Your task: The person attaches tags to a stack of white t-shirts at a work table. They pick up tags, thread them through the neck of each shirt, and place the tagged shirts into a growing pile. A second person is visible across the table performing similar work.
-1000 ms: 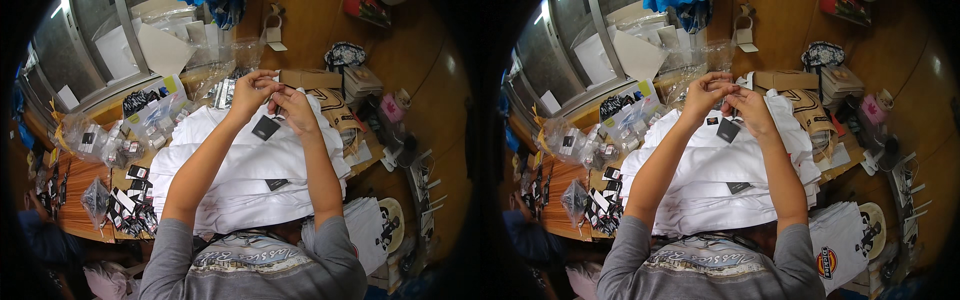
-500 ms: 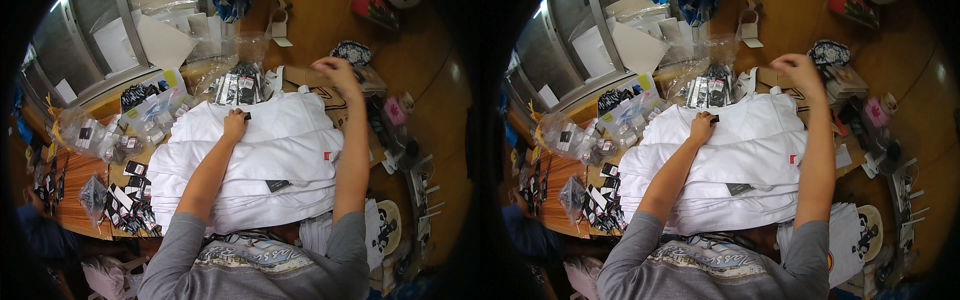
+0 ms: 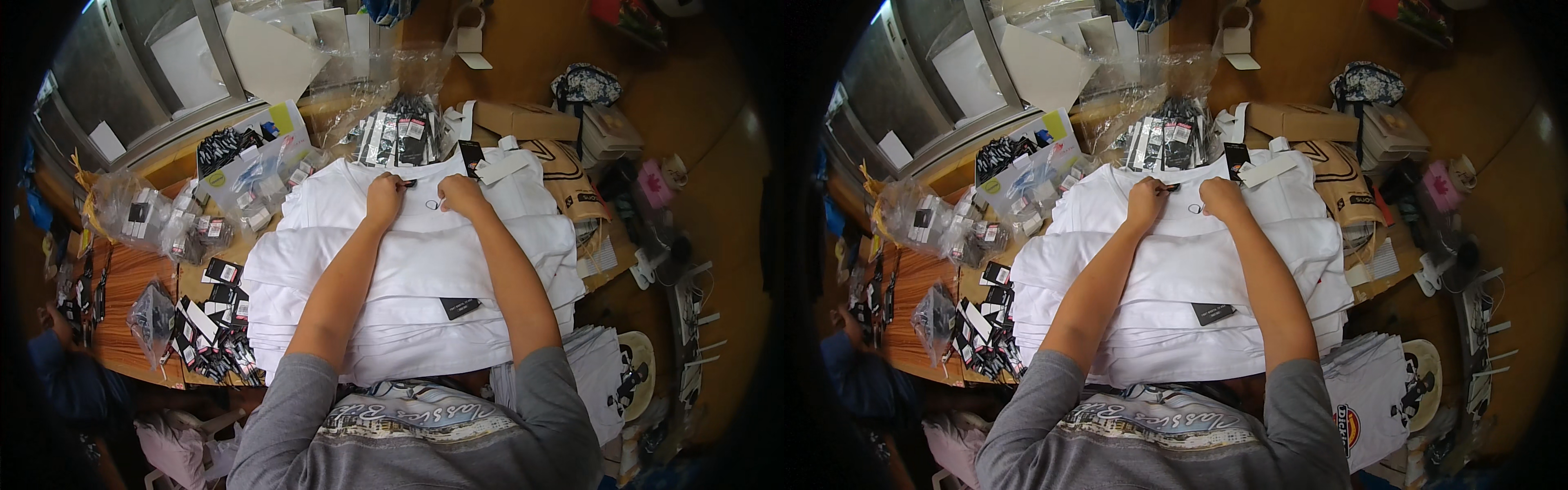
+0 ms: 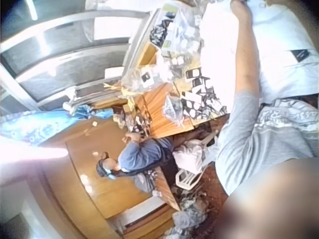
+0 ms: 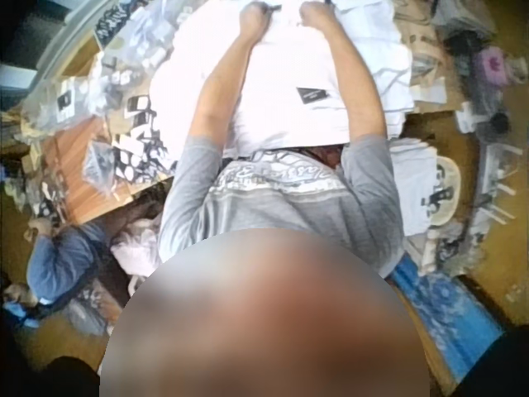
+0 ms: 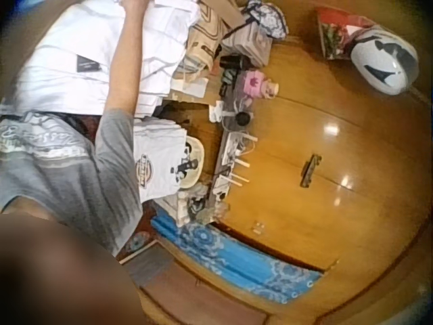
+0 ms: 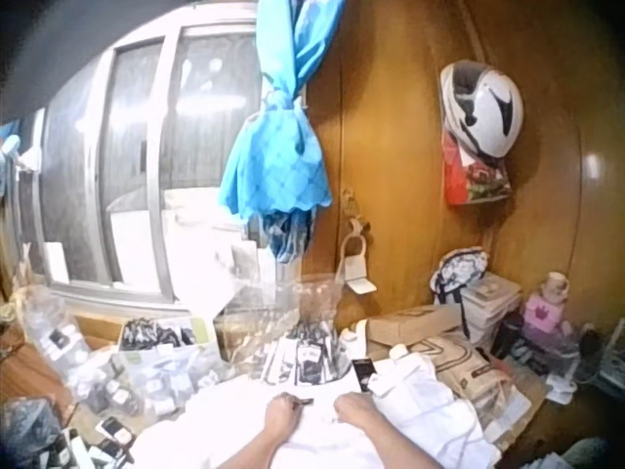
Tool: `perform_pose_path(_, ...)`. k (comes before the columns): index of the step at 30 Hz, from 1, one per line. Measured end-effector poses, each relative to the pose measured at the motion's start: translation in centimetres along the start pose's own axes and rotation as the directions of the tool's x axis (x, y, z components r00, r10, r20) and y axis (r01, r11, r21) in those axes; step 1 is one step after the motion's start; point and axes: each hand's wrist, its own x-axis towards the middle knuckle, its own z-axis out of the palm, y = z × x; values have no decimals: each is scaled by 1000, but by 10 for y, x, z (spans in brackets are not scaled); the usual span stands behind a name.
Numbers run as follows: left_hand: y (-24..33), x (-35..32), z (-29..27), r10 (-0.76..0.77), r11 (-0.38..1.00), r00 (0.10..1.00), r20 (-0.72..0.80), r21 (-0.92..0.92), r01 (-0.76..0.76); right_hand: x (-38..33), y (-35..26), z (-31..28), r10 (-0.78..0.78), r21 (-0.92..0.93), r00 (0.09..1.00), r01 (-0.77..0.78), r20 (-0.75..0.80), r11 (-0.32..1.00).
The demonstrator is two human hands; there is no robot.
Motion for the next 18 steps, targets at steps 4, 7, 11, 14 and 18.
perform_pose_path(4, 2, 2, -1, -89, 995, 996, 18, -39, 89, 0, -13, 11, -38, 78, 995, 46, -93, 996)
perform_pose_path(7, 2, 2, -1, -96, 992, 995, 17, -86, 97, 5, -12, 18, -69, 33, 992, 73, -107, 997)
perform_pose_path(11, 1, 3, -3, -105, 986, 994, 12, -132, 105, 6, -10, 20, -38, 158, 970, 78, -239, 984)
perform_pose_path(14, -1, 3, -4, -141, 978, 990, 18, -154, 142, 15, -21, 7, 97, 545, 970, 41, -223, 838)
perform_pose_path(18, 2, 4, -3, -172, 964, 985, 24, -200, 174, 28, -19, 17, 184, 868, 979, -13, -90, 497)
